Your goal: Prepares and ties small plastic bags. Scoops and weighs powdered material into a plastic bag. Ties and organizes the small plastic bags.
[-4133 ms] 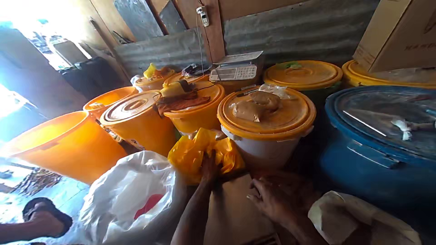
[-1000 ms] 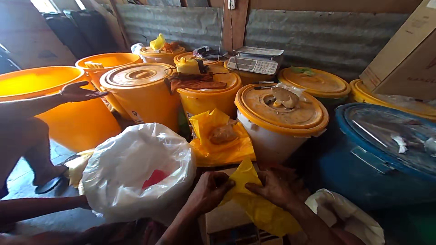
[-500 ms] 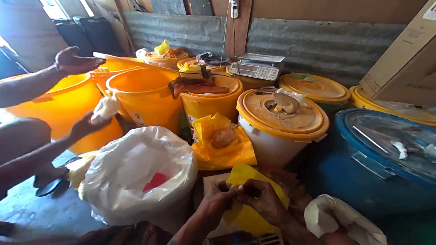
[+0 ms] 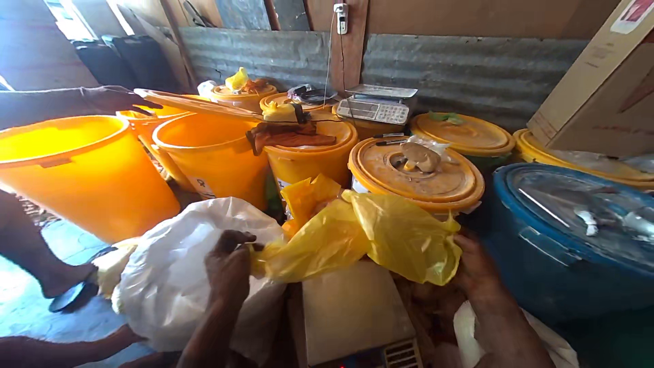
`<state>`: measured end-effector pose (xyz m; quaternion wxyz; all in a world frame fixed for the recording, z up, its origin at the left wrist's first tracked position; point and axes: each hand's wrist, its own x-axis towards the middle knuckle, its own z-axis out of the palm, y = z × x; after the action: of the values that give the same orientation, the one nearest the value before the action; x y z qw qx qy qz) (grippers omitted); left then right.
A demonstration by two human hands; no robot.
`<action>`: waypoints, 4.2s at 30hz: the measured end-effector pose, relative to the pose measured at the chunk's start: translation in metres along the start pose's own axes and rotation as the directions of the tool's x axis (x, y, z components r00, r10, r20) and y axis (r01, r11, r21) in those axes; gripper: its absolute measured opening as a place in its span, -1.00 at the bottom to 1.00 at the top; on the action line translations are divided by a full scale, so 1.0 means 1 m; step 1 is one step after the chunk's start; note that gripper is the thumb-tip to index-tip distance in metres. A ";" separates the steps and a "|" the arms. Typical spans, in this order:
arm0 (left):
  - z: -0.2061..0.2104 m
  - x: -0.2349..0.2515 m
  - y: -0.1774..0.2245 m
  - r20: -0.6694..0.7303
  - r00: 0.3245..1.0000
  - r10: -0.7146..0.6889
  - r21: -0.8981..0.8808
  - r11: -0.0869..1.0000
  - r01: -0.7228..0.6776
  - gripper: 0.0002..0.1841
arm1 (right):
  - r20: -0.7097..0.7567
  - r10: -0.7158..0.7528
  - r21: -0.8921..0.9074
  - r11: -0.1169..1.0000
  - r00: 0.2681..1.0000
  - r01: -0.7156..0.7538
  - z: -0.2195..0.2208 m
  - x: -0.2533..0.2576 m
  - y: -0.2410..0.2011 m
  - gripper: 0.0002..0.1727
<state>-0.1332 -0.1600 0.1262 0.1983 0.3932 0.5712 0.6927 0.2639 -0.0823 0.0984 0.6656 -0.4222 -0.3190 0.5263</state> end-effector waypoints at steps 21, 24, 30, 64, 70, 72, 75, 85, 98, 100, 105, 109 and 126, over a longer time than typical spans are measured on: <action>0.195 0.066 -0.074 0.571 0.742 -0.350 0.812 0.109 -0.574 -0.35 | 0.728 -0.298 -0.536 0.314 0.617 0.784 0.082 0.015 0.072 -0.43; 0.210 0.076 -0.093 0.552 0.733 -0.397 0.816 0.078 -0.572 -0.21 | 0.803 -0.125 -0.546 0.240 0.583 0.803 0.098 0.032 0.115 -0.55; 0.219 0.097 -0.112 0.554 0.725 -0.410 0.812 0.075 -0.579 -0.24 | 0.722 0.242 -0.692 0.228 0.648 0.685 0.110 0.061 0.152 -0.57; 0.193 0.081 -0.035 0.604 0.779 -0.167 0.711 0.555 -0.432 -0.21 | 0.657 0.496 -0.699 0.116 0.568 0.706 0.102 0.041 0.075 -0.59; 0.114 -0.024 0.028 0.660 0.750 0.036 0.377 0.848 -0.372 -0.43 | 0.721 0.260 -0.625 0.643 0.642 0.442 0.053 -0.003 0.026 -0.55; 0.097 -0.053 0.016 0.638 0.770 -0.009 0.289 0.929 -0.229 -0.49 | 0.721 0.290 -0.532 0.813 0.629 0.236 0.058 -0.032 0.035 -0.36; 0.084 -0.078 -0.008 0.616 0.761 -0.204 0.155 0.978 0.136 -0.49 | 0.752 0.414 -0.481 0.877 0.514 -0.003 0.068 -0.089 0.060 -0.41; 0.036 -0.061 -0.010 0.478 0.804 -0.354 -0.057 0.901 0.431 -0.61 | 0.745 0.248 -0.436 0.884 0.619 0.169 0.054 -0.093 0.086 -0.85; 0.023 -0.061 -0.014 0.633 0.653 -0.415 0.061 0.868 0.493 -0.38 | 0.737 0.133 -0.153 0.988 0.662 -0.028 0.045 -0.066 0.055 -0.77; 0.027 -0.063 -0.010 0.624 0.623 -0.472 0.063 0.825 0.562 -0.45 | 0.767 0.059 -0.139 0.987 0.638 0.076 0.045 -0.064 0.059 -0.75; 0.036 -0.071 -0.013 0.685 0.498 -0.531 0.209 0.798 0.565 -0.38 | 0.862 0.075 -0.156 0.980 0.501 0.120 0.041 -0.079 0.065 -0.73; 0.037 -0.081 -0.010 0.761 0.501 -0.412 0.132 0.854 0.503 -0.40 | 0.885 0.204 -0.105 0.963 0.419 -0.248 0.035 -0.083 0.075 -0.77; 0.038 -0.057 -0.012 0.684 0.665 -0.300 -0.014 0.906 0.423 -0.76 | 0.639 0.346 -0.352 0.926 0.687 -0.139 0.040 -0.051 0.026 -0.73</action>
<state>-0.0712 -0.1743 0.0979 0.5563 0.4743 0.4664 0.4981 0.2052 -0.1203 0.0939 0.3566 -0.3225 -0.5542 0.6795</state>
